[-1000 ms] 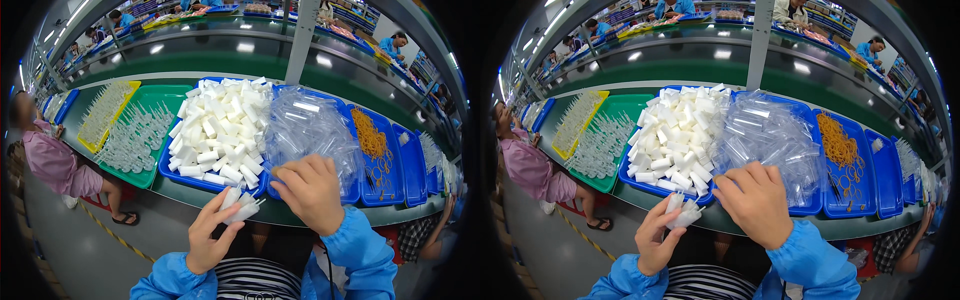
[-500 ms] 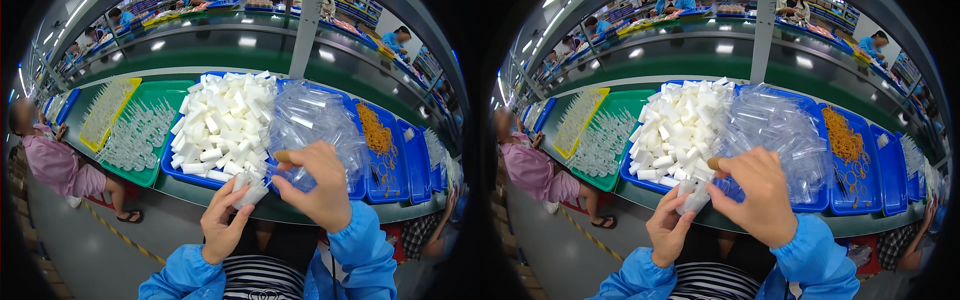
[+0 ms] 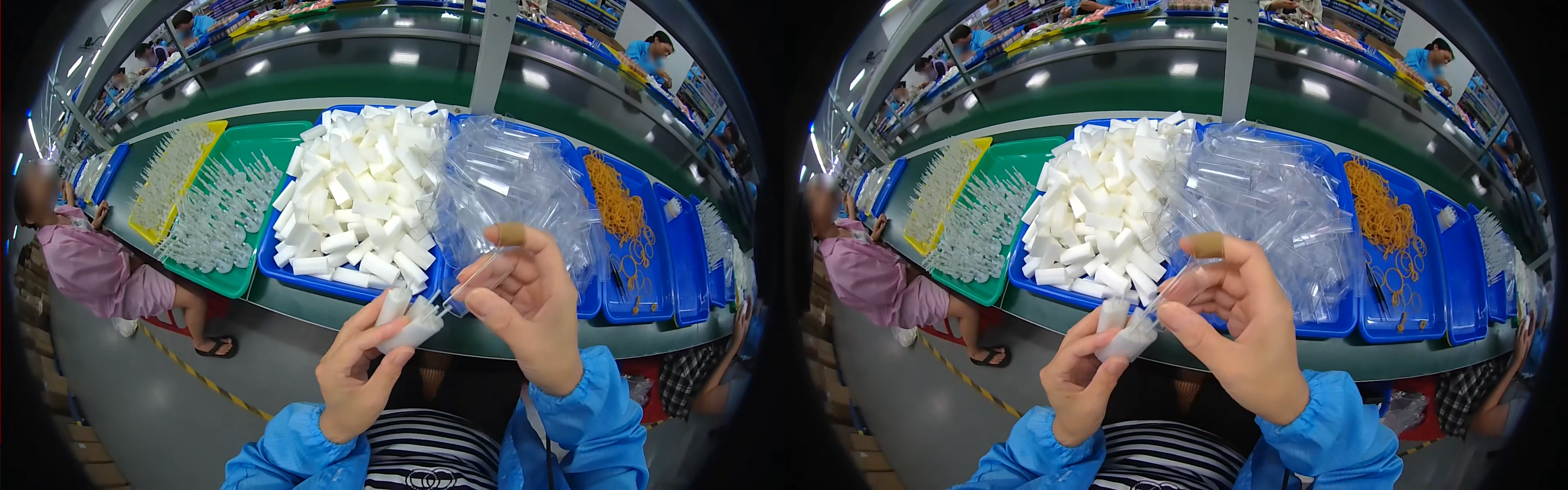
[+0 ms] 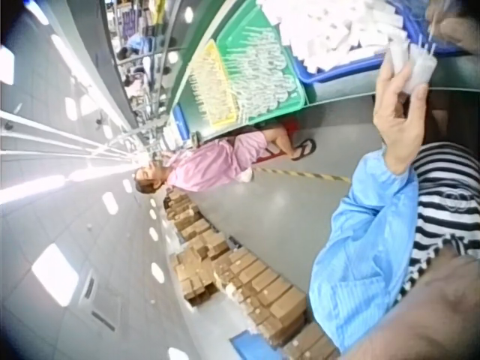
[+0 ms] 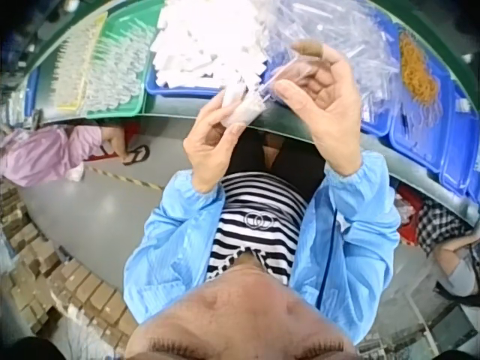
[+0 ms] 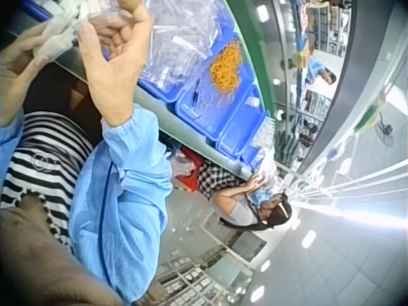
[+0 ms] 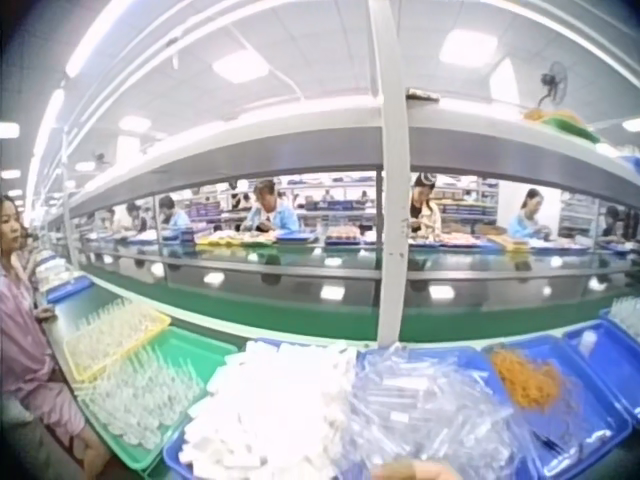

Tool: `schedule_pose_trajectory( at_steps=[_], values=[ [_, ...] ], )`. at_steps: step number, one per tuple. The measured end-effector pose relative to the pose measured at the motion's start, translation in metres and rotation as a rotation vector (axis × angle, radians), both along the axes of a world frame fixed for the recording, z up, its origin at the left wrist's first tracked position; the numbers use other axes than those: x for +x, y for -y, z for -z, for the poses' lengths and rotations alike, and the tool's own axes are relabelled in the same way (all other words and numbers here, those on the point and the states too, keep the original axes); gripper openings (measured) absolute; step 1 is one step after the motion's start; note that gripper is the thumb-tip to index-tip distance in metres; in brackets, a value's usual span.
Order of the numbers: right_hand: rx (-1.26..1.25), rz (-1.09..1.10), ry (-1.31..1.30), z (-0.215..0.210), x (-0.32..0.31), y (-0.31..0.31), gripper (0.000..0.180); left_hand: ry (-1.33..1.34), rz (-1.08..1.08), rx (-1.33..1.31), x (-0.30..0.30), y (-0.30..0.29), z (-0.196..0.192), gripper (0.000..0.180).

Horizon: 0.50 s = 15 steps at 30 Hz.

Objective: The person assembles small white plastic components by inserting them into clear plastic tubes. They then secure the assembled units with a rubber band using a pair of scissors. The finished items are placed into a green tray on the assembly line.

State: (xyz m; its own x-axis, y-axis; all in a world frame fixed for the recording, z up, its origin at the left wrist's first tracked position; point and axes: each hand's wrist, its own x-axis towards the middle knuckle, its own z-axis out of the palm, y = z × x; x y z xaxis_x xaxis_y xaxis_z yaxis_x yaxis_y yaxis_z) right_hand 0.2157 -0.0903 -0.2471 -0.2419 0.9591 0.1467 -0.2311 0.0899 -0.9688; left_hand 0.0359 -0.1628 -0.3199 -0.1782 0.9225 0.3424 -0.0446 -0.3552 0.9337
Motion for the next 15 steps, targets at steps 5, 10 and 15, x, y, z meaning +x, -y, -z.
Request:
schedule_pose_trajectory(
  at_steps=[5,10,15],
  values=[
    [0.163,-0.032,0.187,0.019,0.004,0.009,0.043,0.062,0.082,-0.083,0.004,0.007,-0.008,0.031],
    [0.283,0.041,0.368,0.021,0.009,0.013,0.036,0.073,0.090,-0.114,0.009,0.008,-0.006,0.031],
    [0.379,0.076,0.424,0.023,0.009,0.010,0.033,0.007,0.102,-0.057,0.011,0.007,-0.004,0.032]
  ],
)
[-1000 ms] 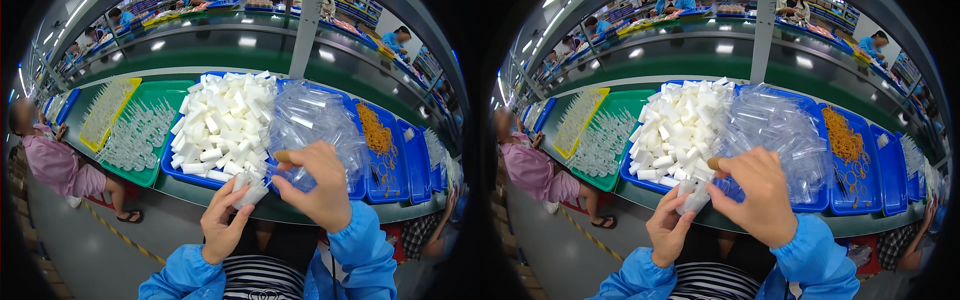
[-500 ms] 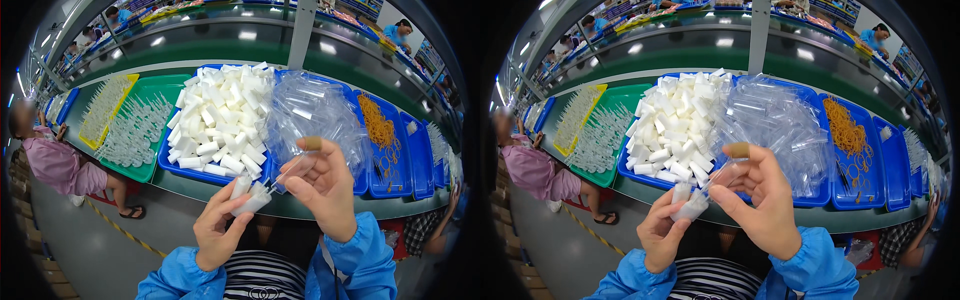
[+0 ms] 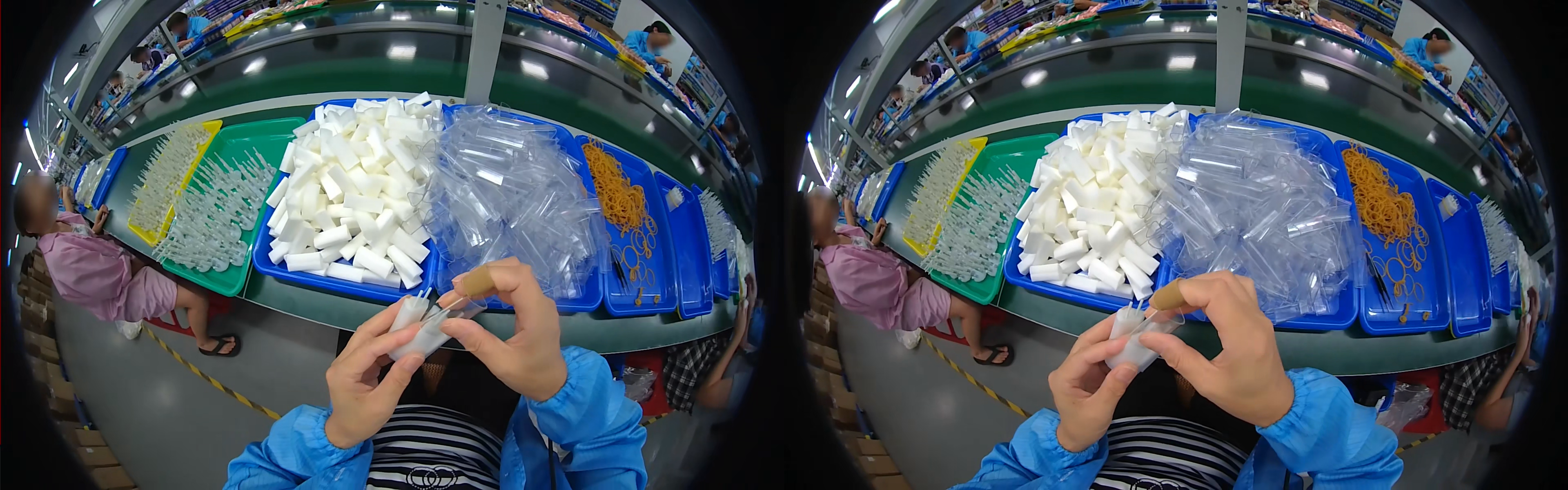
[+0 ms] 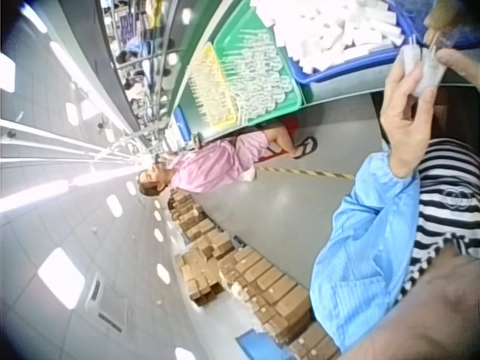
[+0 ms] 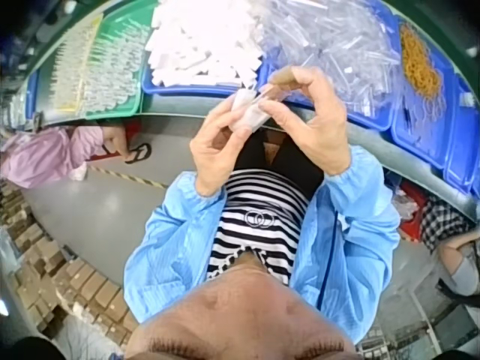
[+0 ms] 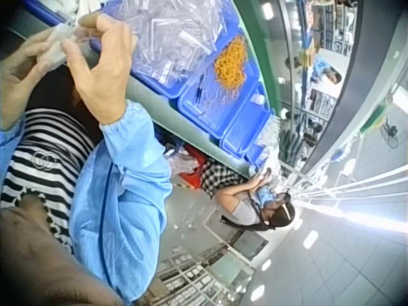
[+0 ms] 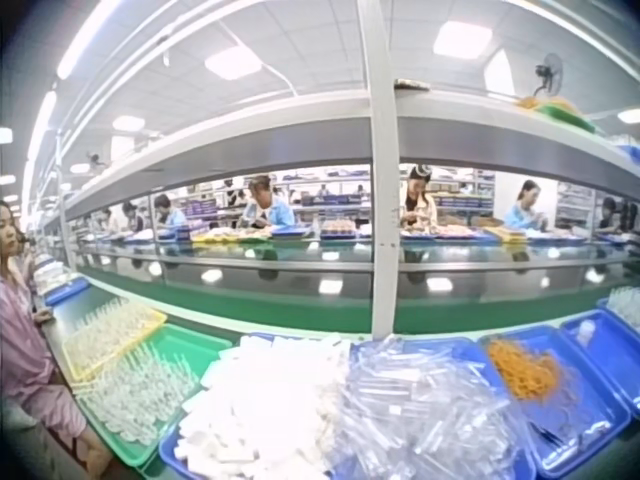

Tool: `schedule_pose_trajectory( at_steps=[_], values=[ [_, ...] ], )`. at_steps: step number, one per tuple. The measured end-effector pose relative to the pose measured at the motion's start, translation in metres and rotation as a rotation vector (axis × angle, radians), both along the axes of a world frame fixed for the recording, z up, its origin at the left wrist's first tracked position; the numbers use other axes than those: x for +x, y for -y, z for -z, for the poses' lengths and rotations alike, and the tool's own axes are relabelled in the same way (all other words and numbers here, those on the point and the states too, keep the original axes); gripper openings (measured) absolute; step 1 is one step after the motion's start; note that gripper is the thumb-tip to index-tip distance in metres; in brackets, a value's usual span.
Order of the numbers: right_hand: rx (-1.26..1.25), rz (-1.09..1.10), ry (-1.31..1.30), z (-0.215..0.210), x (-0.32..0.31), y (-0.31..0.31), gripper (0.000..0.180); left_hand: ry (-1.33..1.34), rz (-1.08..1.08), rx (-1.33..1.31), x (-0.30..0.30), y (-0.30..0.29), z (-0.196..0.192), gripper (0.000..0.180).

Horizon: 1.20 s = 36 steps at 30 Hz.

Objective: The person assembles small white plastic components by inserting them into clear plastic tubes. They then secure the assembled units with a rubber band using a pair of scissors. The finished items are placed into a green tray on the assembly line.

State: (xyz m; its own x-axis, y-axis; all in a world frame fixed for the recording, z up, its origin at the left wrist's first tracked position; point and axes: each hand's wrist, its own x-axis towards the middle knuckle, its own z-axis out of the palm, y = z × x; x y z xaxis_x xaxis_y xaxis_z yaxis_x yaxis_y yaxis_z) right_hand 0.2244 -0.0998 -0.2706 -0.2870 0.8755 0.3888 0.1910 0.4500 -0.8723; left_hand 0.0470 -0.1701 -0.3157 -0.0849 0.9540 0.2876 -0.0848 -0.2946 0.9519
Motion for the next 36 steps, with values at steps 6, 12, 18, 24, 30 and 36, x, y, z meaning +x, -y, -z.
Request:
schedule_pose_trajectory(
  at_steps=[6,12,18,24,30,36],
  values=[
    [-0.174,-0.075,0.020,-0.004,0.001,-0.006,0.032,-0.005,-0.053,-0.037,0.002,-0.002,0.004,0.030],
    [-0.203,-0.157,0.006,-0.012,0.001,-0.011,0.032,0.078,-0.023,-0.082,-0.003,-0.002,0.003,0.029],
    [-0.101,-0.162,0.057,-0.017,0.000,-0.012,0.031,0.226,-0.022,-0.110,-0.007,-0.004,0.006,0.028],
    [-0.106,-0.157,0.063,-0.014,-0.003,-0.013,0.031,0.211,-0.039,-0.108,-0.003,0.000,0.007,0.030],
    [-0.024,-0.163,0.060,-0.012,-0.012,-0.011,0.032,-0.044,-0.102,0.019,-0.003,-0.002,0.008,0.030],
    [-0.304,-0.223,-0.148,-0.016,-0.015,-0.013,0.032,0.080,-0.062,-0.045,-0.009,-0.001,0.007,0.028]
  ],
)
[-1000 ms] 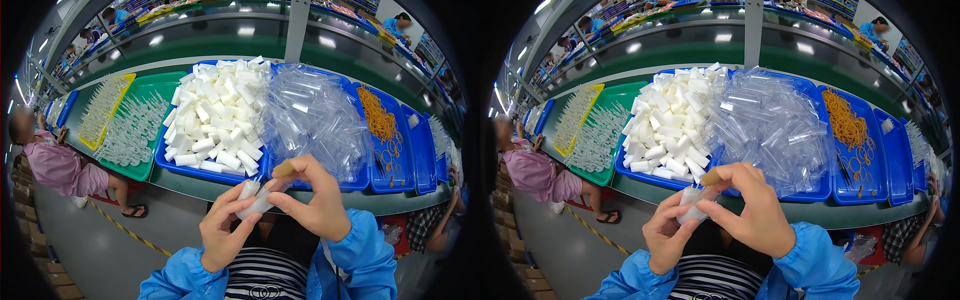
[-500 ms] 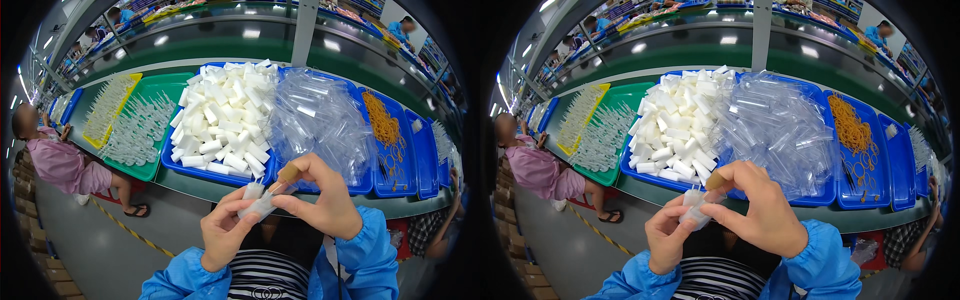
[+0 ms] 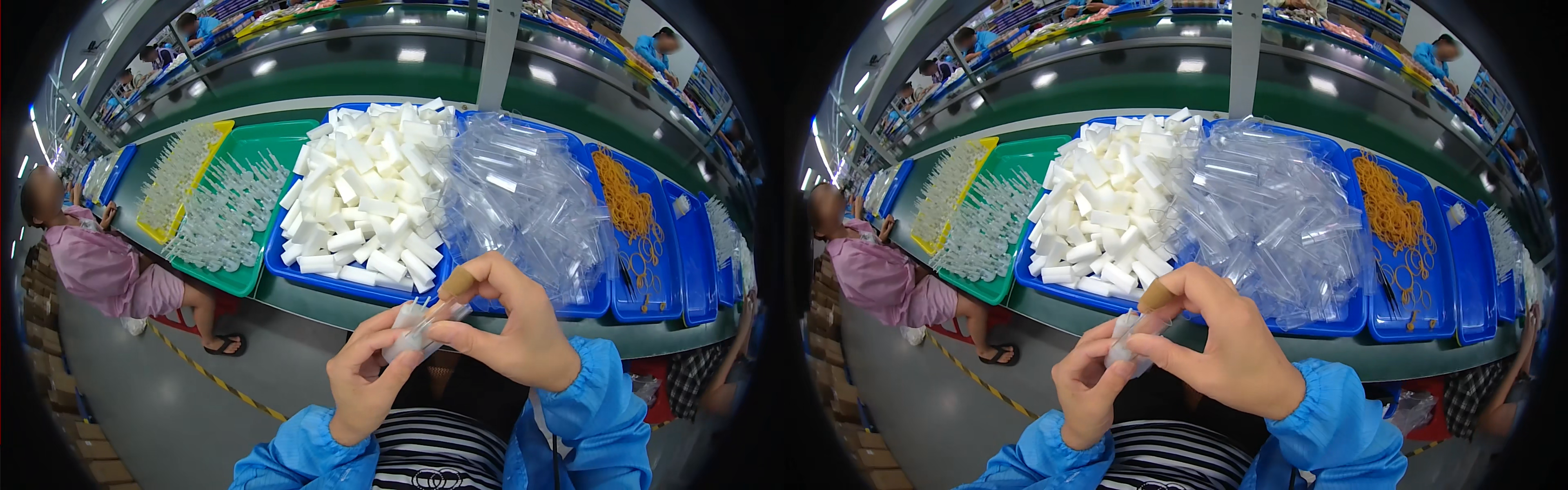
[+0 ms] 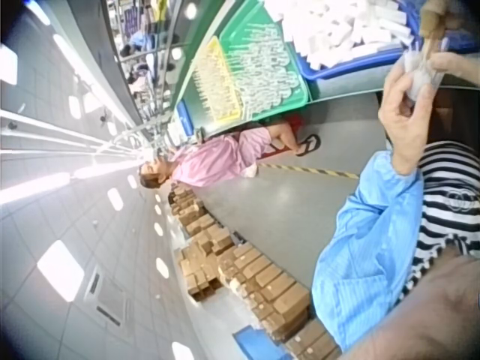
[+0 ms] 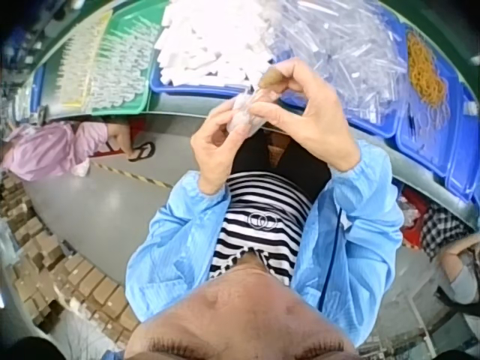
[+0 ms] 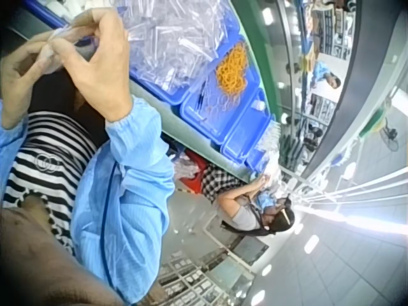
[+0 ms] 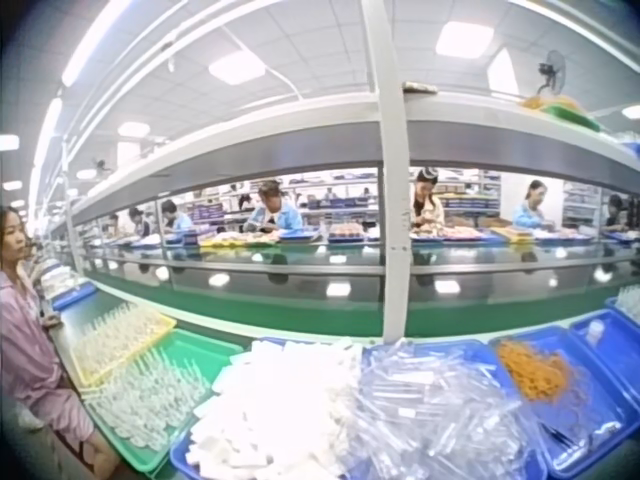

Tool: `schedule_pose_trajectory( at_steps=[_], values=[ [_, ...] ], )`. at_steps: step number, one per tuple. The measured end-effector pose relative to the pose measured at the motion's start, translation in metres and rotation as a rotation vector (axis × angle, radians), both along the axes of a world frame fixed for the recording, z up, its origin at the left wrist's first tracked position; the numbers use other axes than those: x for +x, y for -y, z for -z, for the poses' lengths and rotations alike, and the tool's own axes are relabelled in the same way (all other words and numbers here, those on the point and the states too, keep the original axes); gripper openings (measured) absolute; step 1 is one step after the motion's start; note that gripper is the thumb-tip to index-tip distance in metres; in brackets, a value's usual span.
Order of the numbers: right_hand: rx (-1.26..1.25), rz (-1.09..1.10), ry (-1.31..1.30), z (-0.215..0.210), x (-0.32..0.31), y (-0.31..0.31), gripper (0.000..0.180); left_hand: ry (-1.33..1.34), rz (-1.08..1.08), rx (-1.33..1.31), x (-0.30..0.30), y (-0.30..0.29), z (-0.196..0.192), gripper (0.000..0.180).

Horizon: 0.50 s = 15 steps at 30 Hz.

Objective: The person assembles small white plastic components by inserting them into clear plastic tubes. They then secure the assembled units with a rubber band using a pair of scissors. The finished items are placed into a green tray on the assembly line.

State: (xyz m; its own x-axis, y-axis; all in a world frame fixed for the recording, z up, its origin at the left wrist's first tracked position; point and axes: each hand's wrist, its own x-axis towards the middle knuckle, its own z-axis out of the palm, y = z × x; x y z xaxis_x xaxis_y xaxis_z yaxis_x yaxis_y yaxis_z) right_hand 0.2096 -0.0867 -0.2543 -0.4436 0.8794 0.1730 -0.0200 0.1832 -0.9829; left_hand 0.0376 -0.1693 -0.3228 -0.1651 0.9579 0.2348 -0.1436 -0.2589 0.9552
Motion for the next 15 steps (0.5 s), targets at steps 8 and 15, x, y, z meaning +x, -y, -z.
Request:
schedule_pose_trajectory(
  at_steps=[8,15],
  values=[
    [0.528,0.087,0.239,0.010,0.002,0.004,0.033,-0.002,-0.016,-0.053,0.003,0.002,-0.004,0.025],
    [0.401,0.062,0.253,0.007,0.002,0.001,0.031,-0.326,-0.079,0.042,-0.004,0.002,-0.002,0.026]
  ],
)
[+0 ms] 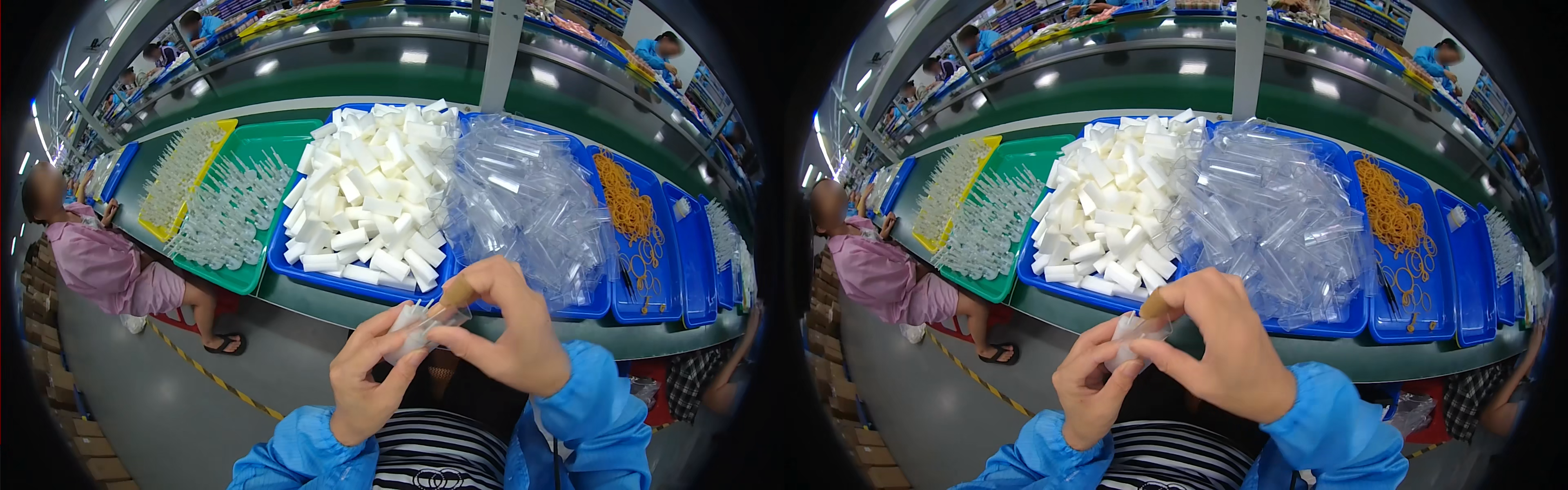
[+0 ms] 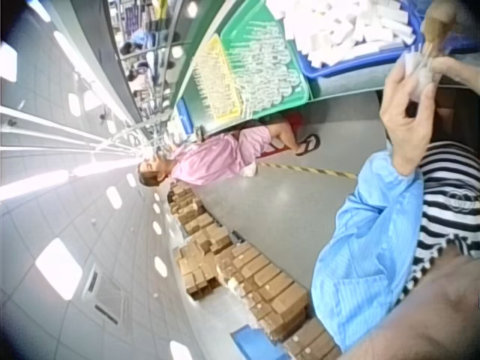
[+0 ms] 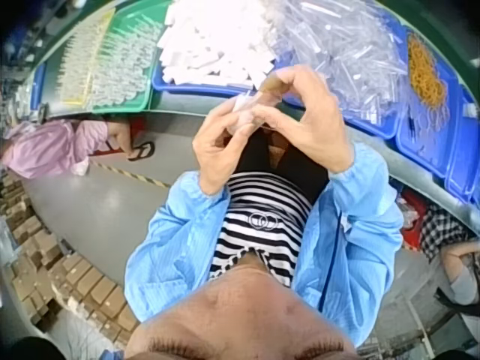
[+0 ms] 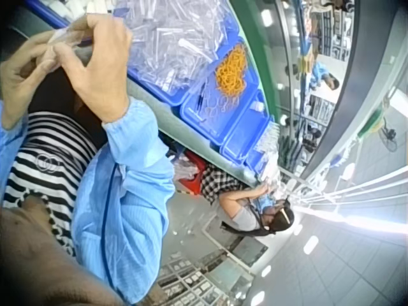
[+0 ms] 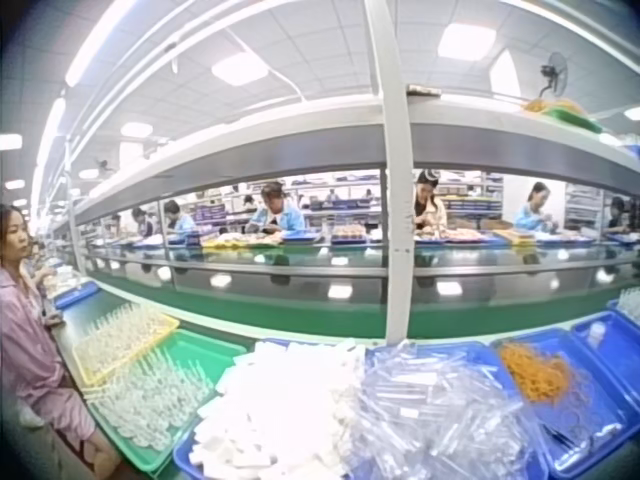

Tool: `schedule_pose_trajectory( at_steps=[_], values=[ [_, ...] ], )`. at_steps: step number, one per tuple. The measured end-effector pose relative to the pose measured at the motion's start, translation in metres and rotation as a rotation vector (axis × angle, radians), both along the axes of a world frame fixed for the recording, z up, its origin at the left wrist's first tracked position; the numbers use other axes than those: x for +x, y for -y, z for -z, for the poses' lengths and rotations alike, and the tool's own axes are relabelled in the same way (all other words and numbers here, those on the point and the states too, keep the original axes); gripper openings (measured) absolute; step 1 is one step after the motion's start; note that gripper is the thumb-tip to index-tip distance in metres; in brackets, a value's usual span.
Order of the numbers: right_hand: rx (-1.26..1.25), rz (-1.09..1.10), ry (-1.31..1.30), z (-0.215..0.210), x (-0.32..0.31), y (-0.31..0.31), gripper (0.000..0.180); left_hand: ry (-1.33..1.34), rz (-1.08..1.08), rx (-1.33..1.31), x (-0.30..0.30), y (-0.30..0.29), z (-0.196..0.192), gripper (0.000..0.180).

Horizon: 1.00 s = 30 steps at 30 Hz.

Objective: The person assembles small white plastic components by inserting them into clear plastic tubes. They then secure the assembled units with a rubber band using a pair of scissors. The finished items are placed into a green tray on the assembly line.

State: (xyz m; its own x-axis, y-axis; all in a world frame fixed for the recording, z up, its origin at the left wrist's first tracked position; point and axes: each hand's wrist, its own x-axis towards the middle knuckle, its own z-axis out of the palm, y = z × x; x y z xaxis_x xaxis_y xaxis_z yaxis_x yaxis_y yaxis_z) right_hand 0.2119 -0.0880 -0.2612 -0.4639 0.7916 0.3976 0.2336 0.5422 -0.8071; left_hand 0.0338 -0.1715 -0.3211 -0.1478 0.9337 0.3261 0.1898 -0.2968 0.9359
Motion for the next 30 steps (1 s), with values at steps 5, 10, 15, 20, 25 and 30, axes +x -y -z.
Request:
schedule_pose_trajectory(
  at_steps=[5,10,15,20,25,30],
  values=[
    [-0.366,-0.106,-0.132,-0.007,0.004,-0.006,0.029,0.238,0.094,-0.162,-0.003,-0.001,-0.011,0.025],
    [-0.076,0.008,-0.024,0.002,-0.001,0.001,0.029,0.387,0.166,-0.219,-0.004,-0.002,-0.005,0.026],
    [-0.008,0.052,0.013,0.007,-0.001,0.005,0.029,0.373,0.151,-0.220,-0.001,-0.001,-0.006,0.026],
    [-0.377,-0.086,-0.121,-0.009,0.004,-0.008,0.031,0.354,0.152,-0.219,-0.005,-0.001,-0.008,0.026],
    [-0.278,-0.028,-0.051,-0.006,0.003,-0.004,0.037,0.277,0.103,-0.171,-0.004,0.000,-0.006,0.025],
    [-0.381,-0.053,-0.096,-0.006,0.002,-0.006,0.038,-0.148,0.032,0.038,-0.004,0.000,-0.010,0.026]
  ],
)
